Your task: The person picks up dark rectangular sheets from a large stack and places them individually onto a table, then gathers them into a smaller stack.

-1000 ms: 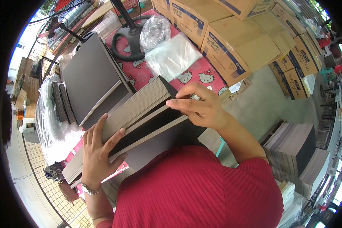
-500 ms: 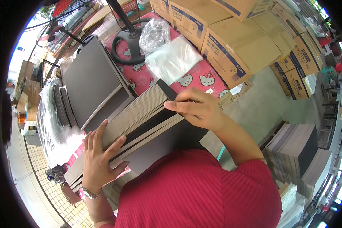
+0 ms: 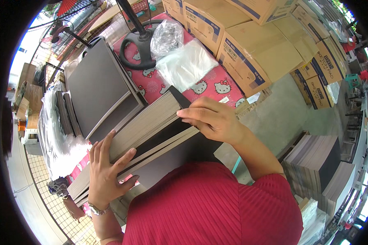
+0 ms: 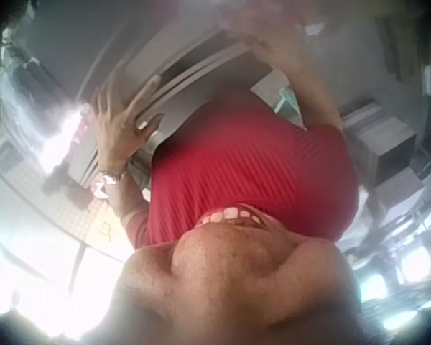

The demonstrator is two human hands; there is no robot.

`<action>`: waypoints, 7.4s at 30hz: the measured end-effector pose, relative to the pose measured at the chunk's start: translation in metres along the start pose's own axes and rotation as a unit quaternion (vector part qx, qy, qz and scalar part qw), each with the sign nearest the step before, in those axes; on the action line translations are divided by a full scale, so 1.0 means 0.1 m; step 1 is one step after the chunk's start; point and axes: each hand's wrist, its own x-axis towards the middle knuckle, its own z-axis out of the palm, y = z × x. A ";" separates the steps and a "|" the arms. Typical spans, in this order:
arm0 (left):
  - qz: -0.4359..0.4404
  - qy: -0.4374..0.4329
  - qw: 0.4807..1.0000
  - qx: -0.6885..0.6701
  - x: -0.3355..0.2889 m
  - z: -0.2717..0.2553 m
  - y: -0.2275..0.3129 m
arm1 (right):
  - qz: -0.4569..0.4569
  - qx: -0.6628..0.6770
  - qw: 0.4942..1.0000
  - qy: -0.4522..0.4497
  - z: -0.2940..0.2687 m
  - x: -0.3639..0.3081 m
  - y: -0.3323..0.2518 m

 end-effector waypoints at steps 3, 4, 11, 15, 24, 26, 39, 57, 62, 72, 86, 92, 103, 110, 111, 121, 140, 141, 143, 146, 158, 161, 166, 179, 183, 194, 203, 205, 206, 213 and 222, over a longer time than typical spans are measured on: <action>-0.001 0.001 1.000 -0.008 0.01 0.00 0.00 | 0.012 0.003 1.000 -0.012 -0.01 0.01 0.00; -0.003 0.001 1.000 -0.007 0.01 0.00 0.00 | 0.017 0.009 1.000 -0.017 -0.02 0.02 0.00; -0.011 0.002 1.000 -0.005 0.01 -0.01 0.02 | 0.018 -0.005 0.999 -0.028 -0.05 0.02 -0.03; -0.013 0.004 1.000 -0.005 0.00 0.00 0.03 | 0.009 -0.011 1.000 -0.024 -0.05 0.02 -0.04; -0.033 -0.013 0.999 -0.012 0.00 -0.02 0.04 | 0.047 0.086 0.995 -0.011 -0.01 -0.08 -0.01; -0.031 -0.011 0.999 -0.014 0.01 -0.02 0.05 | 0.088 0.190 0.977 0.026 0.05 -0.19 0.05; -0.003 -0.005 1.000 0.001 -0.01 0.01 0.03 | 0.065 0.208 0.976 0.025 0.08 -0.23 0.11; -0.100 -0.018 0.993 0.063 -0.01 0.01 0.18 | 0.124 0.194 0.973 0.023 0.06 -0.01 -0.03; -0.093 -0.009 0.995 0.045 -0.02 0.02 0.16 | 0.053 0.092 0.994 0.029 0.12 -0.06 0.05; -0.069 -0.010 0.997 0.030 -0.03 0.00 0.12 | 0.032 0.078 0.995 0.046 0.13 -0.08 0.04; -0.068 -0.004 0.997 0.025 -0.02 0.01 0.13 | 0.045 0.043 0.997 0.035 0.08 -0.03 0.00; -0.067 -0.004 0.998 0.021 -0.02 0.00 0.11 | 0.049 0.039 0.998 0.026 0.09 -0.02 -0.02; -0.064 0.000 0.998 0.020 -0.01 0.01 0.11 | 0.053 0.020 0.998 -0.015 0.03 0.07 -0.03; -0.074 -0.002 0.997 0.026 -0.02 0.01 0.13 | 0.076 0.066 0.994 -0.036 -0.02 0.06 -0.05; -0.076 -0.002 0.997 0.028 -0.02 0.01 0.13 | 0.080 0.075 0.993 -0.036 -0.02 0.06 -0.05; -0.083 0.000 0.995 0.050 -0.02 0.01 0.16 | 0.111 0.147 0.981 -0.057 -0.03 -0.01 0.00; -0.095 -0.004 0.995 0.029 -0.02 0.02 0.15 | 0.043 0.052 0.998 0.009 0.09 0.05 0.08; -0.106 -0.003 0.994 0.021 -0.02 0.03 0.15 | 0.036 0.048 0.998 0.008 0.09 0.05 0.08; -0.106 -0.001 0.994 0.021 -0.01 0.03 0.15 | 0.027 0.051 0.998 0.015 0.09 0.05 0.08; -0.103 0.000 0.994 0.025 -0.01 0.03 0.16 | 0.029 0.061 0.997 0.021 0.10 0.06 0.07; -0.099 0.015 0.994 0.032 -0.01 0.04 0.14 | 0.081 0.100 0.991 -0.029 0.02 0.13 0.04; -0.098 0.017 0.995 0.032 0.00 0.05 0.15 | 0.109 0.164 0.980 -0.024 0.05 0.04 0.10; -0.097 0.018 0.995 0.032 -0.03 0.06 0.14 | 0.234 0.411 0.881 0.000 0.02 -0.04 0.19; -0.118 -0.086 0.986 -0.075 -0.09 0.12 0.63 | 0.205 0.180 0.961 -0.042 1.13 -0.13 1.09; -0.092 -0.073 0.993 -0.025 -0.30 0.17 0.52 | 0.328 0.318 0.889 0.039 1.24 -0.14 0.82; -0.001 0.006 0.997 -0.072 -1.72 -0.18 0.31 | 0.499 0.033 0.818 0.285 -0.40 -1.67 0.71; -0.003 0.070 0.995 -0.075 -1.97 -0.08 0.26 | 0.760 -0.099 0.600 0.230 -0.38 -3.26 1.29; -0.016 0.083 0.994 -0.074 -2.05 -0.09 0.26 | 0.767 -0.204 0.578 0.190 -0.01 -3.14 1.21; -0.030 0.087 0.993 -0.075 -2.11 -0.08 0.24 | 0.709 -0.237 0.629 0.213 0.14 -3.10 1.13; -0.079 0.168 0.982 -0.034 -2.71 0.04 0.17 | 0.325 0.114 0.931 -0.123 1.62 -2.38 -0.09; -0.224 0.281 0.927 -0.104 -2.98 -0.09 -0.28 | 0.233 0.365 0.860 -0.270 2.88 -1.22 0.14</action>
